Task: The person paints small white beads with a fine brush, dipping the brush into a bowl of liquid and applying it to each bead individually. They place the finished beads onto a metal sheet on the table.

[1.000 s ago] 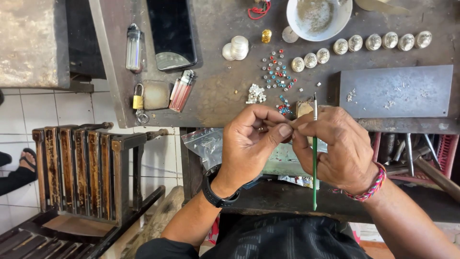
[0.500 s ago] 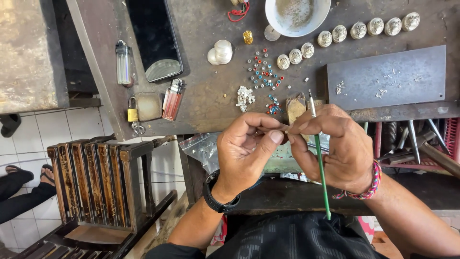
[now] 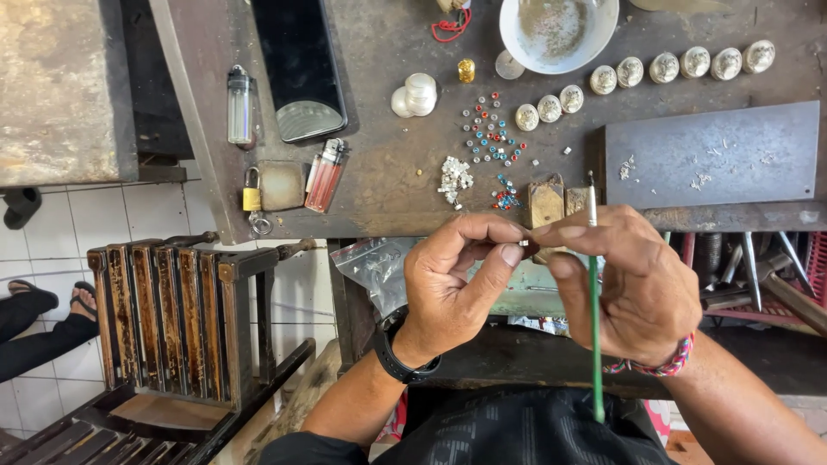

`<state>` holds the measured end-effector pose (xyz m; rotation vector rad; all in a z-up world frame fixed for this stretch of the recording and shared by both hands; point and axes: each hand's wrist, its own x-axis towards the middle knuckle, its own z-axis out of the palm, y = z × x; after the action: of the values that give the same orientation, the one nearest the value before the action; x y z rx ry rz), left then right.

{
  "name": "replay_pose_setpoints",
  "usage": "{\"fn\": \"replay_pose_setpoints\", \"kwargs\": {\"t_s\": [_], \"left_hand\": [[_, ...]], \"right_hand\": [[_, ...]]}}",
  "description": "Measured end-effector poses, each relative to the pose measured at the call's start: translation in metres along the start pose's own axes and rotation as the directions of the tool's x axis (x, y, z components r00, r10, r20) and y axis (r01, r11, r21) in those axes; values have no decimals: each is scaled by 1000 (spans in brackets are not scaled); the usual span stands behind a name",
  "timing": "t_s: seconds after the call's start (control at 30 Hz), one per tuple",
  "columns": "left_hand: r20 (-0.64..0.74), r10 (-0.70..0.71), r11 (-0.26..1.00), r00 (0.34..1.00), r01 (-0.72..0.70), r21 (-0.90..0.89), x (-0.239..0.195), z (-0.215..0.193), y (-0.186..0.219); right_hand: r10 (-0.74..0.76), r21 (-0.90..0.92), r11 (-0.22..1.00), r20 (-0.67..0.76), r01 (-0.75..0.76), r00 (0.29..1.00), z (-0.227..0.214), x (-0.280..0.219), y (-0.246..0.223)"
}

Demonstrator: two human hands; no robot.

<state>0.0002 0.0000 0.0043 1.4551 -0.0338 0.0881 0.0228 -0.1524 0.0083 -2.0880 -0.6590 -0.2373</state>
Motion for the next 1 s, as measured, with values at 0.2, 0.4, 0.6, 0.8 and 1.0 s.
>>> {"fn": "replay_pose_setpoints", "kwargs": {"t_s": [0.2, 0.4, 0.6, 0.8, 1.0], "left_hand": [[-48, 41, 989, 998, -47, -143, 2, 2, 8], [-47, 78, 993, 996, -82, -90, 2, 1, 10], [-45, 67, 995, 997, -70, -68, 1, 0, 9], [-26, 51, 996, 998, -53, -78, 1, 0, 10], [-31, 55, 995, 998, -57, -78, 1, 0, 10]], "right_hand": [[-262, 25, 962, -187, 272, 947, 2, -4, 5], [-345, 56, 934, -109, 353, 932, 1, 0, 1], [-391, 52, 915, -142, 401, 909, 3, 2, -1], [-388, 45, 916, -160, 400, 908, 3, 3, -1], [-399, 42, 911, -151, 409, 904, 3, 3, 0]]}}
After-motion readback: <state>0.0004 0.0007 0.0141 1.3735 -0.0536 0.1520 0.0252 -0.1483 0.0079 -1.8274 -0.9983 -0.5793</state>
